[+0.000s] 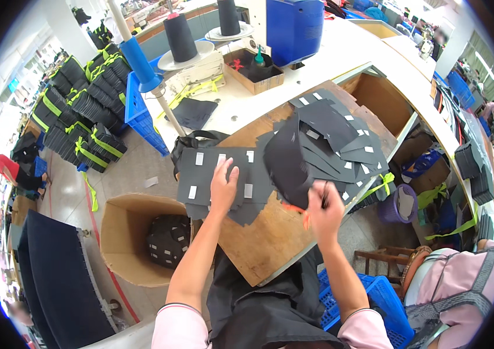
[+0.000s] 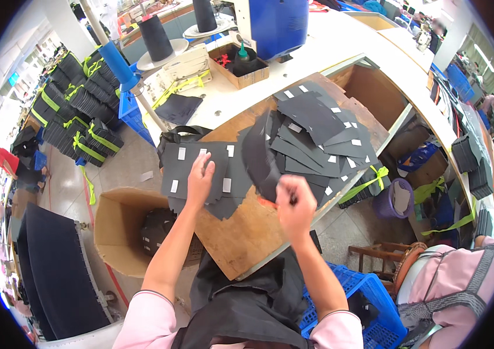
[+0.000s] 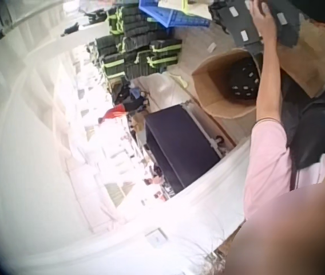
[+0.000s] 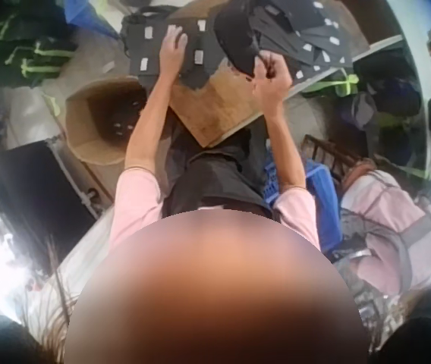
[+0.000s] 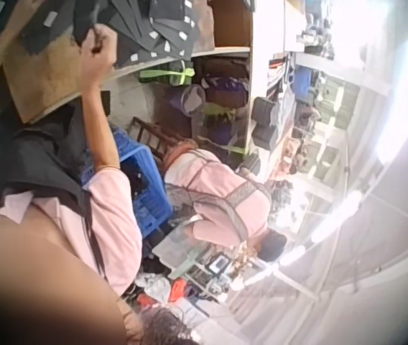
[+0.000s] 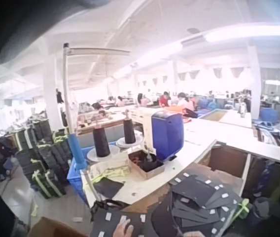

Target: The recorder is using scissors to trim or prepare individual fabric patches from a stack on a workbench in a factory setting.

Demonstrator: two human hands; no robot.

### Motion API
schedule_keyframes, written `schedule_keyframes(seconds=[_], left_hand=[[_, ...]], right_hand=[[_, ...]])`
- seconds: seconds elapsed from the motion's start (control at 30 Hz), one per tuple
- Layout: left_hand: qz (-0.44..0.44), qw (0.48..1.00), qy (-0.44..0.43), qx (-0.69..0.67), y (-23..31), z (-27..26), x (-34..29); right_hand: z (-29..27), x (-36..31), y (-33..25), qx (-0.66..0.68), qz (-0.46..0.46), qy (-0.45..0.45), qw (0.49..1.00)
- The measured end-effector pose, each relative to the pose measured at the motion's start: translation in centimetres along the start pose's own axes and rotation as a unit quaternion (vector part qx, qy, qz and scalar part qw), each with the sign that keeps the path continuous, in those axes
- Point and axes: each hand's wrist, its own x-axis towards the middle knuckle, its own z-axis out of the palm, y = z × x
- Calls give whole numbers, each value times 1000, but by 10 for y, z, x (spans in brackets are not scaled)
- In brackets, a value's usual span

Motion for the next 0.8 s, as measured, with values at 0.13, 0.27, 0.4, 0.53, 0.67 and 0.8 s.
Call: schedule_keyframes(seconds=[0.13, 0.27, 0.4, 0.53, 0.67, 0.8], left_hand=[[-191, 805, -256, -500, 87, -24, -74], [-277, 801, -331, -415, 89, -48, -118], [-149, 880, -361, -270, 76, -29, -137], [106, 896, -431, -7, 101, -45, -125], [85, 913, -399, 10, 112, -52, -136], [40, 921, -377, -86, 128, -57, -141]], right_hand=[[-19, -71, -18, -174, -180, -152, 956], [-5, -130, -22, -111, -126, -262, 950], [-19, -141, -34, -50, -35, -227, 972], [-43, -88, -55, -169, 88, -245, 951], [-45, -69, -44, -211, 40, -426, 879], [-42, -81, -39, -160, 35, -347, 923]])
